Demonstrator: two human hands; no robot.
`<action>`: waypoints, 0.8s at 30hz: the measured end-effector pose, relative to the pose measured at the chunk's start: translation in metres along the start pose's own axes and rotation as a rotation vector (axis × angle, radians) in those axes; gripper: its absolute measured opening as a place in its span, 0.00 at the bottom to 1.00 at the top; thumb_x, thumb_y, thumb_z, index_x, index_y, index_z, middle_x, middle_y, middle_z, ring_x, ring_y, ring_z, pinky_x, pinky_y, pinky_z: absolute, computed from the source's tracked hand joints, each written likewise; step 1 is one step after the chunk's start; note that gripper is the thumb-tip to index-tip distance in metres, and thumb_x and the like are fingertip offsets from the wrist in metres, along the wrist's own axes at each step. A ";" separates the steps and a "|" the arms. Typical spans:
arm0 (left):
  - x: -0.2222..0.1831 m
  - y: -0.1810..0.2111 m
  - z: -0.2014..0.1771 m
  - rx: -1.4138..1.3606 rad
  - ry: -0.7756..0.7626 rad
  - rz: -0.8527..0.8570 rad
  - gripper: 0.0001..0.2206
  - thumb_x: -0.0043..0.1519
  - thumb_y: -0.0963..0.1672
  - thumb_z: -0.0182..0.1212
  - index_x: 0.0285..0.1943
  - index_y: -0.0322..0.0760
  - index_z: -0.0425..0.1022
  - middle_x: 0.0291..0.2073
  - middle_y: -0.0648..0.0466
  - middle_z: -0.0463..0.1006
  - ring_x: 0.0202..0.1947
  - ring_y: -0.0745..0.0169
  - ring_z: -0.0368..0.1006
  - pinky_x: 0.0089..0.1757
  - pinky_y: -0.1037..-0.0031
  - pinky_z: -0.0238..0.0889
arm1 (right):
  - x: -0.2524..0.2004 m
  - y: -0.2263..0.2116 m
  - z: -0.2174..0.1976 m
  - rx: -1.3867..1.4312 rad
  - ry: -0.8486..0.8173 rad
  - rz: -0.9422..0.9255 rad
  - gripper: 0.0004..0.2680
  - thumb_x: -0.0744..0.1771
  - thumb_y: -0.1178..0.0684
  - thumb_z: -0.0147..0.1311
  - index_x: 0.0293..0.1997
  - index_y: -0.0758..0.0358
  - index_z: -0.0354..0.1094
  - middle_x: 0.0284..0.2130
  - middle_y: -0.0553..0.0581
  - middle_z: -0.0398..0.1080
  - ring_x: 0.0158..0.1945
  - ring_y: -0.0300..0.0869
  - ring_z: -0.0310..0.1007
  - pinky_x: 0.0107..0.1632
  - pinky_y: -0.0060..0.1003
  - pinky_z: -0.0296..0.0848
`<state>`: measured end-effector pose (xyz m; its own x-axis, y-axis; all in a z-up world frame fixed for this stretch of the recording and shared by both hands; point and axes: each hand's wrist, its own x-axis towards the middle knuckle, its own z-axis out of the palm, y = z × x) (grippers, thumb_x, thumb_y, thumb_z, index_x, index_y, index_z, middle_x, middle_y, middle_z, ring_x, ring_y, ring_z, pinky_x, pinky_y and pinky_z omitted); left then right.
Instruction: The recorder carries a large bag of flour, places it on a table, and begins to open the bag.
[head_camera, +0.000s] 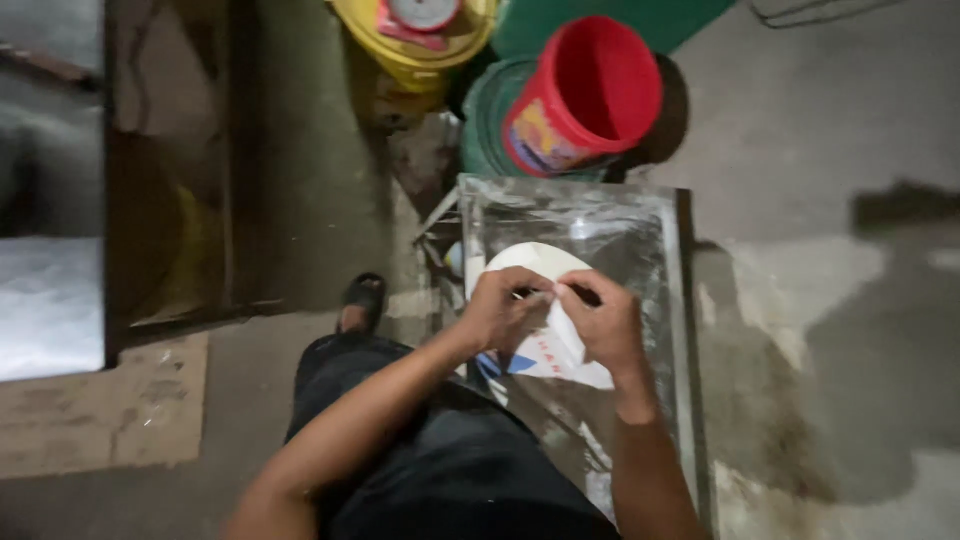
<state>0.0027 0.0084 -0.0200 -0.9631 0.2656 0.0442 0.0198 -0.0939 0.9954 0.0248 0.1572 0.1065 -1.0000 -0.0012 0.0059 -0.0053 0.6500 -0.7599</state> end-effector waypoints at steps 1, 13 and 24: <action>0.001 -0.004 -0.001 0.053 0.000 0.099 0.09 0.58 0.42 0.69 0.43 0.30 0.83 0.35 0.50 0.84 0.35 0.68 0.79 0.39 0.75 0.72 | 0.001 -0.003 0.000 -0.056 0.005 -0.021 0.05 0.65 0.57 0.61 0.41 0.67 0.75 0.30 0.52 0.77 0.34 0.32 0.74 0.39 0.30 0.73; -0.003 0.018 -0.005 -0.258 -0.117 -0.231 0.08 0.61 0.41 0.67 0.45 0.30 0.81 0.29 0.52 0.81 0.29 0.72 0.74 0.32 0.76 0.72 | 0.003 0.034 0.004 0.130 -0.040 0.158 0.04 0.64 0.57 0.60 0.35 0.68 0.74 0.25 0.49 0.71 0.30 0.32 0.67 0.35 0.29 0.68; -0.003 0.033 -0.017 -0.204 -0.089 -0.100 0.06 0.61 0.39 0.64 0.45 0.31 0.81 0.33 0.57 0.83 0.34 0.74 0.76 0.37 0.78 0.72 | 0.004 0.040 0.002 0.465 -0.069 0.225 0.04 0.63 0.60 0.61 0.36 0.69 0.77 0.29 0.49 0.74 0.34 0.32 0.69 0.39 0.28 0.67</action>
<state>0.0018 -0.0122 0.0117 -0.9299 0.3658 -0.0379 -0.1382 -0.2521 0.9578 0.0202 0.1813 0.0749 -0.9744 0.0395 -0.2215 0.2245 0.2341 -0.9459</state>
